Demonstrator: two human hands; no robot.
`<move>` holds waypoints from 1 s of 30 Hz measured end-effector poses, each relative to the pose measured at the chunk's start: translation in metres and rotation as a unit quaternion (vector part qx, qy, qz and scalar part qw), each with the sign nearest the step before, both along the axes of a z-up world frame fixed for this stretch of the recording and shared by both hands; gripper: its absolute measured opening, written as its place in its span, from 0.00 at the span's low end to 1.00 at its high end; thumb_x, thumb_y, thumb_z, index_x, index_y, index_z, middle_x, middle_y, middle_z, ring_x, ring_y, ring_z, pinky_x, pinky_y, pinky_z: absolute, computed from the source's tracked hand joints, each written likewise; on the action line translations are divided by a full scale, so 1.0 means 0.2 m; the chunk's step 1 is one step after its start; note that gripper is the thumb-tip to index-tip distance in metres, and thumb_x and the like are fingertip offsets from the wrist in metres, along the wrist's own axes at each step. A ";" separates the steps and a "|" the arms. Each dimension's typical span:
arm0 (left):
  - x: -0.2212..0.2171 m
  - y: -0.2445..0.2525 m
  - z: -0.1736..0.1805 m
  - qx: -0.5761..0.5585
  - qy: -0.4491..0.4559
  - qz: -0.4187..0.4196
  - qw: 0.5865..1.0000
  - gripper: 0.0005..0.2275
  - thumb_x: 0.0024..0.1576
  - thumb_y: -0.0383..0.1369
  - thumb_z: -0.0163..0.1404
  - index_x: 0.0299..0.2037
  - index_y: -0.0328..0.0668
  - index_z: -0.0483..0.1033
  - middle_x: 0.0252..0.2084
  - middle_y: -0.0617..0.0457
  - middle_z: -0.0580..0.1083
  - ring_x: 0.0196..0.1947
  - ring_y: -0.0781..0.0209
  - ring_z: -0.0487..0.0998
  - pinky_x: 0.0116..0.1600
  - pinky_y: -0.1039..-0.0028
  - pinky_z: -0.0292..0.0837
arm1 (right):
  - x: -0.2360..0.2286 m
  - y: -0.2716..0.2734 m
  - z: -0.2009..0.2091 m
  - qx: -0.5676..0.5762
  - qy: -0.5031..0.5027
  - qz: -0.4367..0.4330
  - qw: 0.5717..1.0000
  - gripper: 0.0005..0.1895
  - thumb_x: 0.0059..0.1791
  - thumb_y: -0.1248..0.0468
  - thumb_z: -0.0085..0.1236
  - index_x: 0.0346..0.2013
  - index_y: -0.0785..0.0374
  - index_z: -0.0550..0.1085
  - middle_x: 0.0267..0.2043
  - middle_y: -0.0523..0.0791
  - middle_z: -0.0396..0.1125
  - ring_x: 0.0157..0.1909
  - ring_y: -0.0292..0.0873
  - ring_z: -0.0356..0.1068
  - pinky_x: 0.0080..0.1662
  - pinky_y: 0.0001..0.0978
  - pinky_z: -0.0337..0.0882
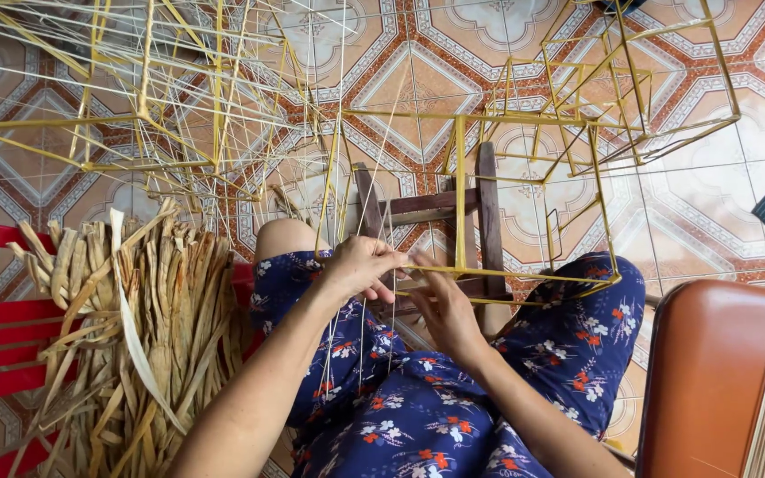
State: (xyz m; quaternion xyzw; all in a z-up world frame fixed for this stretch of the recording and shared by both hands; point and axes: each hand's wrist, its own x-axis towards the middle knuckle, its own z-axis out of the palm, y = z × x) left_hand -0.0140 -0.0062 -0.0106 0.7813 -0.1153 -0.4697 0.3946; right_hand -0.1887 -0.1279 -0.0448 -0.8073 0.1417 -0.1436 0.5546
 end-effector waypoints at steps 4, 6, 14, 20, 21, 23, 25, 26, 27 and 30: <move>0.07 0.07 -0.01 -0.075 0.122 -0.002 0.990 0.14 0.61 0.35 0.56 0.52 0.33 0.78 0.43 0.46 0.81 0.24 0.63 0.84 0.22 0.82 0.73 | 0.01 -0.08 -0.09 0.161 0.149 -0.020 0.976 0.13 0.53 0.62 0.55 0.47 0.67 0.77 0.37 0.43 0.73 0.32 0.33 0.70 0.37 0.26 0.71; 0.07 0.11 0.05 -0.124 0.180 -0.003 0.976 0.15 0.61 0.33 0.54 0.55 0.34 0.75 0.46 0.46 0.80 0.27 0.63 0.85 0.24 0.83 0.75 | -0.02 -0.13 -0.04 0.205 0.200 -0.023 0.958 0.11 0.54 0.61 0.55 0.40 0.67 0.80 0.28 0.42 0.76 0.28 0.32 0.69 0.34 0.25 0.71; -0.15 0.04 0.33 -0.149 -0.210 0.079 0.963 0.15 0.60 0.25 0.53 0.58 0.38 0.74 0.56 0.48 0.81 0.28 0.63 0.85 0.29 0.78 0.80 | -0.06 -0.31 0.49 0.371 0.250 -0.011 0.894 0.13 0.53 0.58 0.55 0.41 0.64 0.80 0.18 0.39 0.65 0.17 0.33 0.57 0.22 0.26 0.57; 0.01 0.01 -0.03 -0.141 0.107 -0.027 0.984 0.33 0.55 0.24 0.64 0.69 0.56 0.61 0.45 0.41 0.83 0.23 0.68 0.79 0.23 0.80 0.69 | 0.10 -0.36 0.46 0.475 0.080 0.016 0.876 0.19 0.56 0.61 0.51 0.58 0.69 0.73 0.30 0.40 0.72 0.28 0.30 0.63 0.34 0.20 0.64; 0.00 0.00 0.00 -0.140 0.109 -0.032 0.984 0.33 0.55 0.24 0.64 0.69 0.56 0.61 0.45 0.41 0.83 0.23 0.68 0.79 0.23 0.80 0.69 | 0.05 -0.38 0.54 0.476 0.080 0.011 0.876 0.19 0.56 0.61 0.51 0.58 0.69 0.73 0.30 0.40 0.72 0.28 0.30 0.63 0.34 0.20 0.64; -0.03 -0.03 0.08 -0.063 0.007 -0.045 0.997 0.09 0.58 0.33 0.57 0.39 0.33 0.82 0.33 0.51 0.84 0.13 0.68 0.74 0.16 0.80 0.63 | -0.02 -0.43 0.69 0.436 0.047 -0.074 0.896 0.24 0.56 0.56 0.44 0.59 0.70 0.72 0.38 0.45 0.76 0.35 0.34 0.70 0.37 0.22 0.69; -0.05 -0.03 0.08 -0.069 -0.008 -0.029 0.997 0.08 0.59 0.33 0.56 0.37 0.34 0.82 0.30 0.55 0.83 0.11 0.68 0.74 0.16 0.80 0.64 | -0.27 -0.56 0.71 0.283 0.032 -0.153 0.946 0.20 0.57 0.59 0.46 0.57 0.69 0.74 0.42 0.46 0.76 0.37 0.33 0.71 0.39 0.23 0.70; -0.07 -0.04 0.07 -0.076 -0.019 -0.011 0.997 0.08 0.59 0.34 0.56 0.34 0.36 0.81 0.28 0.58 0.83 0.10 0.69 0.73 0.15 0.80 0.65 | -0.41 -0.64 0.73 0.119 0.022 -0.229 0.966 0.16 0.58 0.62 0.48 0.55 0.68 0.76 0.45 0.46 0.76 0.40 0.32 0.72 0.42 0.23 0.71; -0.06 -0.02 0.06 -0.079 -0.013 -0.014 0.997 0.08 0.59 0.34 0.56 0.34 0.36 0.81 0.28 0.58 0.83 0.10 0.69 0.73 0.15 0.80 0.65 | -0.56 -0.71 0.65 0.114 0.026 -0.233 0.965 0.16 0.58 0.62 0.48 0.55 0.68 0.76 0.45 0.46 0.76 0.40 0.32 0.72 0.42 0.23 0.71; -0.06 -0.04 -0.02 -0.068 0.011 -0.005 0.998 0.09 0.59 0.33 0.54 0.36 0.34 0.81 0.29 0.53 0.82 0.12 0.68 0.75 0.14 0.79 0.63 | -1.13 -0.93 0.40 -0.030 0.100 -0.423 0.900 0.10 0.60 0.64 0.56 0.51 0.67 0.78 0.43 0.43 0.75 0.37 0.32 0.68 0.39 0.25 0.67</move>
